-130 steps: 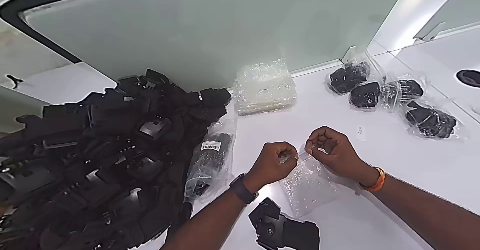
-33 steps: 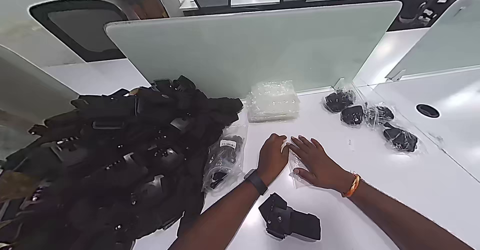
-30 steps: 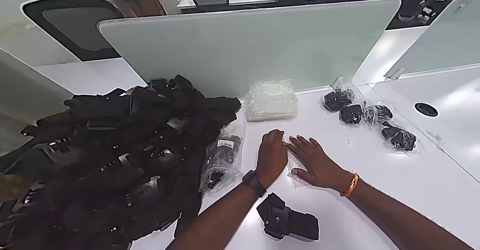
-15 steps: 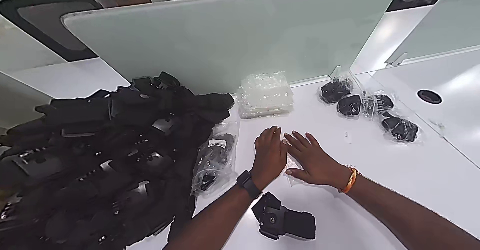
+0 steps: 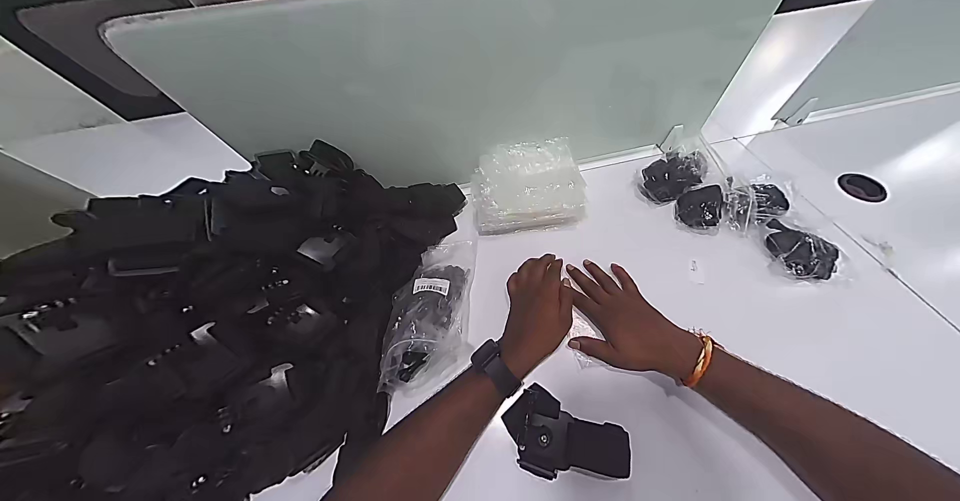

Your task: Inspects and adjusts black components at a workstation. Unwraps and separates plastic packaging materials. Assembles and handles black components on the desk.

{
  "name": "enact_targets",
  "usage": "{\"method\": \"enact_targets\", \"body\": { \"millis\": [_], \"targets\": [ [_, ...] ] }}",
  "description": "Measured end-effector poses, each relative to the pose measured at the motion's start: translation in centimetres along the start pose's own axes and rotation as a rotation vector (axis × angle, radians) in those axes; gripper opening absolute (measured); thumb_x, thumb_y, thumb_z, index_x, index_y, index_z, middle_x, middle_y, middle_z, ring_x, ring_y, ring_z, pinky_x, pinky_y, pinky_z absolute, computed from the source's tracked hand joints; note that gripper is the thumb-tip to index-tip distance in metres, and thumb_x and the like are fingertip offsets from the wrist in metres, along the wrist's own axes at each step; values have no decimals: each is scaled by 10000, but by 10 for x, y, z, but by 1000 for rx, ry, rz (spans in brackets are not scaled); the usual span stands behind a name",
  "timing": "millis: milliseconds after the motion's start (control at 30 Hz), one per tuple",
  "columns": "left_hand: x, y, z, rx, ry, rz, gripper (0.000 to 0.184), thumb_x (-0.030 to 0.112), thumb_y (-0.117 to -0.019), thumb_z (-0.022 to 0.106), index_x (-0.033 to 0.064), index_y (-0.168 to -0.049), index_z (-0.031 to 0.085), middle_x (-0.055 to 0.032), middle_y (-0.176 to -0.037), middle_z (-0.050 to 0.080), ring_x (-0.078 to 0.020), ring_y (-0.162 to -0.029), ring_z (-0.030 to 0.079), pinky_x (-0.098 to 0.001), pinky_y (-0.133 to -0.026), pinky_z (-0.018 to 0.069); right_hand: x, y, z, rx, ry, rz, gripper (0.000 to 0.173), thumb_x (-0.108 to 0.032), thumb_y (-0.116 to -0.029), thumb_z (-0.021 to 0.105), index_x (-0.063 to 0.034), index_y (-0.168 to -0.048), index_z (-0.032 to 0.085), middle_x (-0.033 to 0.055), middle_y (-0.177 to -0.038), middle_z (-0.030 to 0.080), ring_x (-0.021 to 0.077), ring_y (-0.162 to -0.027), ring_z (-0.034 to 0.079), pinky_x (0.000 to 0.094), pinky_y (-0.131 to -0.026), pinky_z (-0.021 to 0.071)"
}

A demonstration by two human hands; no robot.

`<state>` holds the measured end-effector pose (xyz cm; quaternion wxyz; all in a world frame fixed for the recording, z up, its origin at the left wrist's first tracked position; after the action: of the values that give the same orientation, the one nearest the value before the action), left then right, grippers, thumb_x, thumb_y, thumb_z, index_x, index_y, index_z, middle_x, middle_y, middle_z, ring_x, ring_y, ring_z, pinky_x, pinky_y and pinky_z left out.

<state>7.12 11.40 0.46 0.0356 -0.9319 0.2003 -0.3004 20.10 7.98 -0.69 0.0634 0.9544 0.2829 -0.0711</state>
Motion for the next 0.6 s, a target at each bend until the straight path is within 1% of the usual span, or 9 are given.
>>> {"method": "enact_targets", "body": {
  "millis": [167, 267, 333, 400, 433, 467, 500, 533, 600],
  "targets": [
    [-1, -1, 1, -27, -4, -13, 462, 297, -1070, 350, 111, -1405, 608, -88, -1488, 541, -306, -1427, 426, -586, -1146, 312, 0, 0, 1, -5, -5, 10, 917, -824, -927, 262, -247, -1639, 274, 55, -1730, 140, 358, -1583, 104, 740, -1179, 82],
    [-1, -2, 0, -23, 19, -16, 470, 296, -1068, 341, 105, -1400, 613, -95, -1485, 544, -305, -1427, 427, -590, -1149, 303, 3, 1, -4, 27, -88, 3, 945, -838, -918, 284, -227, -1639, 276, 54, -1726, 158, 330, -1585, 115, 719, -1193, 80],
    [0, -2, -3, -10, 38, -13, 482, 337, -1069, 358, 104, -1409, 609, -109, -1488, 541, -312, -1428, 430, -597, -1155, 302, 16, 3, -24, 145, -222, 16, 870, -757, -959, 342, -197, -1625, 321, 70, -1705, 233, 301, -1577, 169, 684, -1214, 119],
    [3, 1, -3, 8, 16, 17, 513, 421, -1064, 390, 119, -1426, 593, -111, -1506, 525, -318, -1438, 419, -606, -1155, 299, 39, 9, -49, 293, -262, 74, 752, -650, -1005, 364, -169, -1582, 406, 93, -1665, 319, 290, -1551, 250, 645, -1207, 211],
    [7, 3, -3, 16, -12, 56, 541, 463, -1051, 413, 124, -1438, 580, -113, -1522, 510, -331, -1448, 405, -618, -1156, 291, 52, 12, -59, 327, -240, 126, 715, -633, -1015, 379, -161, -1546, 459, 103, -1633, 371, 297, -1521, 309, 626, -1185, 271],
    [13, 5, -3, 17, -46, 109, 581, 506, -1030, 446, 128, -1455, 567, -111, -1540, 495, -341, -1461, 387, -630, -1153, 283, 66, 15, -65, 328, -211, 196, 686, -631, -1006, 417, -156, -1488, 528, 118, -1566, 451, 320, -1462, 393, 621, -1130, 345],
    [20, 8, -1, -6, -83, 160, 644, 556, -1004, 474, 131, -1482, 542, -103, -1568, 470, -347, -1485, 355, -647, -1159, 263, 78, 18, -66, 294, -199, 267, 662, -633, -988, 466, -143, -1419, 583, 137, -1466, 528, 354, -1371, 472, 629, -1037, 406],
    [26, 11, 4, -61, -119, 196, 729, 616, -980, 482, 132, -1525, 492, -91, -1611, 421, -350, -1521, 298, -673, -1174, 222, 87, 20, -64, 246, -202, 322, 645, -633, -970, 511, -130, -1360, 615, 151, -1357, 581, 382, -1272, 527, 637, -953, 440],
    [32, 18, 17, -226, -201, 222, 893, 715, -948, 446, 112, -1600, 360, -87, -1679, 299, -366, -1566, 177, -719, -1183, 134, 97, 19, -56, 158, -241, 369, 627, -620, -956, 570, -110, -1314, 637, 163, -1229, 621, 394, -1174, 571, 634, -905, 462]
  ]
}}
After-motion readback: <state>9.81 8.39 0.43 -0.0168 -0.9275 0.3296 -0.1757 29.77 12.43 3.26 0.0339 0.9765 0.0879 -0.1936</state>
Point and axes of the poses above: each hand's wrist, its own y-axis away from the middle knuckle, its own z-axis out of the palm, x = y × z, the point moved 7 cm from there along -y, towards the middle knuckle
